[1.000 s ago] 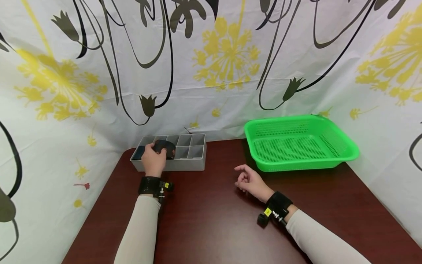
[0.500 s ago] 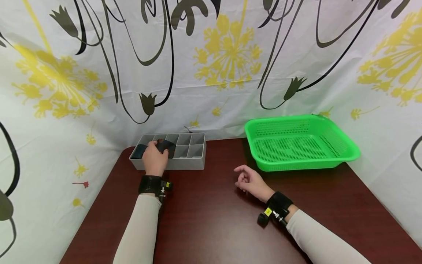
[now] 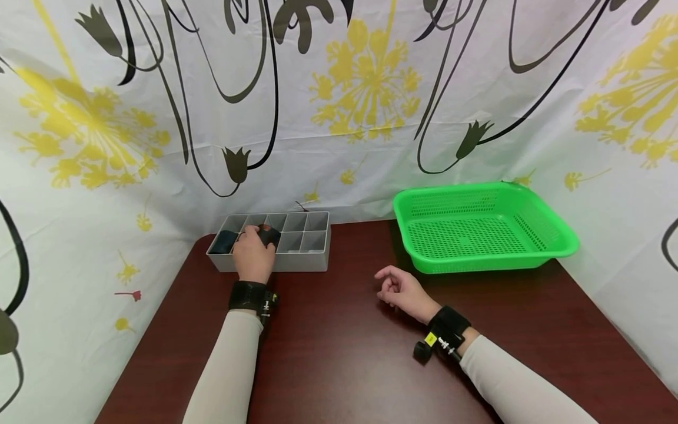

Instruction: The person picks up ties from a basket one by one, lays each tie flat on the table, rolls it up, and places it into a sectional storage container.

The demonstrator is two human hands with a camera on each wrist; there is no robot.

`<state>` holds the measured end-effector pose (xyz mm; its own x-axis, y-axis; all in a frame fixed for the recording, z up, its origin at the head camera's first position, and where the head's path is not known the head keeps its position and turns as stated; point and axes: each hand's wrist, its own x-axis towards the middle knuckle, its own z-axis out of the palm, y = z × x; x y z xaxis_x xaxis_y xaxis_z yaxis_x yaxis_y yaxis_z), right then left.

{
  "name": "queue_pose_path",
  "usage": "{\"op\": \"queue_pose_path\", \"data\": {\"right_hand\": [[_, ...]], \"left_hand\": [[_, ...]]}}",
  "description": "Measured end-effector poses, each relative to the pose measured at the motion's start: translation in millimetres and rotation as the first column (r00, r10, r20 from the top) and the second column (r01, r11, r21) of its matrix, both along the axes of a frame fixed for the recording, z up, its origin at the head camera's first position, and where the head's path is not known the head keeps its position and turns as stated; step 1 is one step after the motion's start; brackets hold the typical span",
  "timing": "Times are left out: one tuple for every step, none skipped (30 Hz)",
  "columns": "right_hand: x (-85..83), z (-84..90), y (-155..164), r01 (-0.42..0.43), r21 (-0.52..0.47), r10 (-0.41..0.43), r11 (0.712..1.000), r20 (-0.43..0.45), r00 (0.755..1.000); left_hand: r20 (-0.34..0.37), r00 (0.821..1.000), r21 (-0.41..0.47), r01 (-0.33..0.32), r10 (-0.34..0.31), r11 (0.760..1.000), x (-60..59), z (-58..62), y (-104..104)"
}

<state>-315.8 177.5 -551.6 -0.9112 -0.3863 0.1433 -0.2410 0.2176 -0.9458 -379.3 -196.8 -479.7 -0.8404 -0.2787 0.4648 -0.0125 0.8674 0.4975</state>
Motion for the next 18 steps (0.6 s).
{"op": "queue_pose_path", "data": {"right_hand": [[0.1,0.2,-0.1,-0.001,0.003,0.001,1.000,-0.002,1.000],[0.2,0.4,-0.2,-0.002,0.004,0.002,1.000,-0.003,1.000],[0.0,0.0,-0.2,-0.003,0.005,0.003,1.000,-0.004,1.000],[0.0,0.6,-0.8,-0.004,0.010,0.004,1.000,-0.005,1.000],[-0.1,1.1,-1.4,-0.005,0.015,0.005,1.000,-0.007,1.000],[-0.3,1.5,-1.9,-0.006,0.019,0.006,1.000,-0.009,1.000],[-0.5,1.8,-2.4,-0.008,0.023,0.008,1.000,-0.011,1.000],[-0.7,2.0,-2.7,-0.009,0.026,0.009,1.000,-0.013,1.000],[-1.0,2.1,-2.9,-0.009,0.031,0.010,0.999,-0.016,1.000],[-1.0,2.6,-3.1,-0.009,0.034,0.009,0.999,-0.018,1.000],[-1.2,2.5,-3.1,-0.009,0.037,0.010,0.999,-0.020,1.000],[-1.2,2.1,-2.9,-0.009,0.039,0.010,0.999,-0.019,1.000],[-1.1,1.7,-2.6,-0.009,0.041,0.010,0.999,-0.018,1.000],[-0.9,1.4,-2.3,-0.009,0.043,0.010,0.999,-0.015,1.000],[-0.7,1.1,-1.9,-0.008,0.042,0.008,0.999,-0.012,1.000],[-0.4,0.9,-1.7,-0.007,0.042,0.007,0.999,-0.010,1.000],[-0.1,0.8,-1.5,-0.005,0.041,0.006,0.999,-0.008,1.000],[0.2,0.9,-1.5,-0.004,0.038,0.004,0.999,-0.005,1.000]], "left_hand": [[0.002,1.000,-0.003,-0.001,0.001,1.000,-0.4,-0.5,0.2],[0.003,1.000,-0.008,-0.003,0.003,1.000,-1.2,-1.2,0.0],[0.001,1.000,-0.007,-0.003,0.003,1.000,-1.7,-1.5,0.0],[-0.001,1.000,-0.010,-0.008,0.008,1.000,-1.4,-1.8,-0.9],[-0.001,1.000,-0.015,-0.014,0.014,1.000,-1.2,-2.1,-1.8],[0.000,1.000,-0.022,-0.023,0.023,1.000,-0.8,-2.2,-2.6],[0.000,0.999,-0.029,-0.032,0.032,0.999,-0.4,-2.0,-2.8],[0.007,0.999,-0.042,-0.043,0.044,0.998,0.1,-2.1,-3.1],[0.021,0.999,-0.058,-0.048,0.049,0.997,0.8,-1.8,-2.7],[0.039,0.998,-0.071,-0.049,0.052,0.996,1.7,-1.9,-2.2],[0.058,0.997,-0.084,-0.049,0.054,0.995,2.1,-2.1,-1.6],[0.078,0.996,-0.093,-0.046,0.053,0.995,2.5,-2.2,-0.9],[0.096,0.994,-0.098,-0.040,0.050,0.994,2.8,-2.4,-0.3],[0.111,0.993,-0.102,-0.034,0.045,0.994,3.3,-2.4,0.2],[0.119,0.992,-0.094,-0.024,0.035,0.995,3.6,-2.2,0.3],[0.119,0.993,-0.082,-0.017,0.027,0.996,3.9,-1.8,-0.1],[0.111,0.994,-0.072,-0.011,0.019,0.997,4.2,-0.9,-0.9],[0.099,0.995,-0.064,-0.005,0.012,0.998,4.8,0.5,-2.1]]}}
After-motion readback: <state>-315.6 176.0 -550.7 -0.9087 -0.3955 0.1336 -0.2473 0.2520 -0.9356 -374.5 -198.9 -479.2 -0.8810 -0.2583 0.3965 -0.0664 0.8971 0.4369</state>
